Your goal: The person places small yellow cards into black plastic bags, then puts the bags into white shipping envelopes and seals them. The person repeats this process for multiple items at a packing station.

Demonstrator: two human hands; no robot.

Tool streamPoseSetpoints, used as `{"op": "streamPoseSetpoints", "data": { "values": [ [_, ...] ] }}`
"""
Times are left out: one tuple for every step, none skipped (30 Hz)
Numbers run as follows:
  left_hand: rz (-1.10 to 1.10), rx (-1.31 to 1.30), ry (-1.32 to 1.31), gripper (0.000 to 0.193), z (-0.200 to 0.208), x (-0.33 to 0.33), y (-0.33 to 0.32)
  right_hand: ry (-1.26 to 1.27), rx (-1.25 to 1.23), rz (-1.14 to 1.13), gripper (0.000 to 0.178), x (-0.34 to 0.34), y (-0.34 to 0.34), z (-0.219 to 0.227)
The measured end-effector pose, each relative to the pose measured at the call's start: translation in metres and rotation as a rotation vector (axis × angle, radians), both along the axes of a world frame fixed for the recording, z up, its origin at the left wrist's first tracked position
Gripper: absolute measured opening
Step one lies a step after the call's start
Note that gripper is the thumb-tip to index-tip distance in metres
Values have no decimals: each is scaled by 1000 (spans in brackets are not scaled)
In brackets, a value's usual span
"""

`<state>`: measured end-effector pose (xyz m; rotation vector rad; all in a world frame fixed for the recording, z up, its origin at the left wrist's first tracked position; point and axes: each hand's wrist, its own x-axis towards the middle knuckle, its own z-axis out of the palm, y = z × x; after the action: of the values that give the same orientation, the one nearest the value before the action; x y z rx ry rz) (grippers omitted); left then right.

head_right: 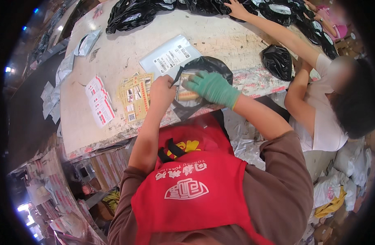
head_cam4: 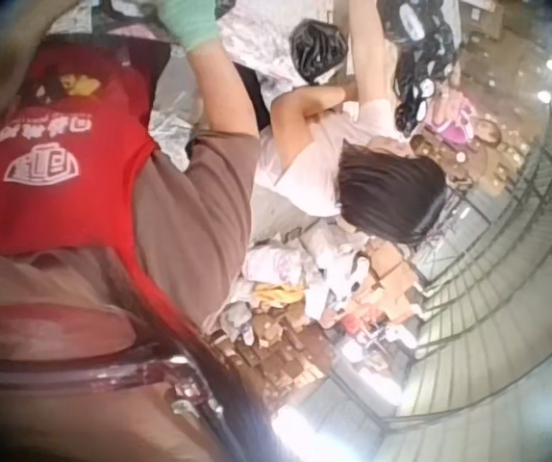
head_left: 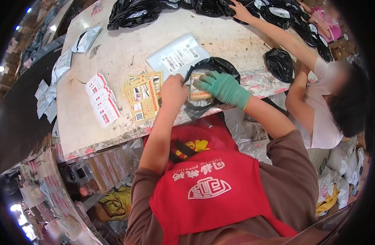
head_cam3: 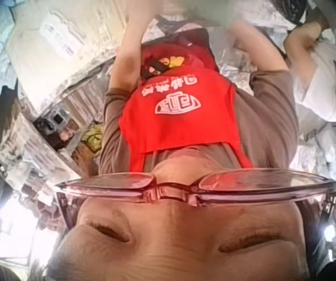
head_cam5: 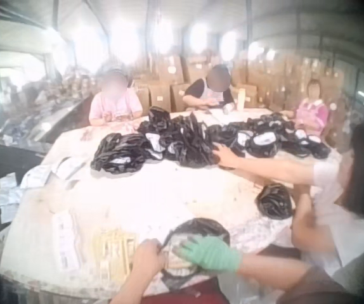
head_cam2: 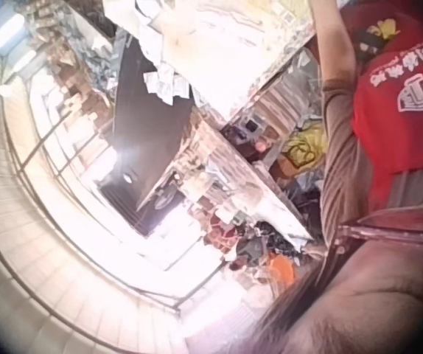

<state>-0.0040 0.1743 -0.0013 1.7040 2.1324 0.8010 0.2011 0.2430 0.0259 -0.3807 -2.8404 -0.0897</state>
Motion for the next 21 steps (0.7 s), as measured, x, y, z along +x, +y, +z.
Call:
{"op": "streamPoseSetpoints", "data": {
  "values": [
    [37,23,38,11,12,6,-3,-102,-3,-100,53,3,-8,0],
    [74,43,78,11,20,12,-8,-201,-9,-199,54,4,-18,3],
    [75,201,144,13,19,14,-10,-261,-39,-294,48,1,-27,5],
    [63,225,97,12,20,20,-13,-321,-70,-390,43,-3,-35,6],
    [47,250,48,12,23,29,-14,-381,-101,-491,39,-6,-38,6],
    [29,278,-3,12,27,40,-16,-381,-136,-538,38,-8,-39,5],
    [-63,219,-69,19,30,51,-18,-380,-171,-587,37,-10,-38,2],
    [-147,159,-130,27,32,63,-24,-377,-206,-627,37,-10,-37,-2],
    [-179,224,-97,33,32,74,-31,-343,-198,-457,34,1,-29,-5],
    [-211,289,-64,40,32,85,-38,-226,-259,-362,33,13,-21,-4],
    [-246,350,-27,47,32,90,-43,-106,-322,-269,32,26,-14,-3],
    [-292,310,-8,52,29,90,-46,10,-385,-176,32,37,-9,0],
    [-338,270,12,58,24,88,-49,-127,-564,-245,38,49,-5,10],
    [-381,227,33,64,21,89,-51,-38,-483,-183,40,54,-7,21],
    [-345,291,104,56,19,94,-50,44,-398,-115,43,58,-11,32],
    [-362,276,154,53,13,94,-48,126,-314,-45,45,60,-14,44],
    [-386,255,207,50,4,93,-42,201,8,75,52,52,-12,59],
    [-419,237,255,46,-5,91,-36,158,-13,71,54,50,-11,53],
    [-516,129,307,36,-13,85,-26,116,-34,69,57,49,-8,41],
    [-648,21,59,33,4,74,-16,67,-62,47,59,54,-7,28],
    [-633,54,-173,35,14,62,-14,-202,-191,-88,62,62,-6,19]
  ]
}}
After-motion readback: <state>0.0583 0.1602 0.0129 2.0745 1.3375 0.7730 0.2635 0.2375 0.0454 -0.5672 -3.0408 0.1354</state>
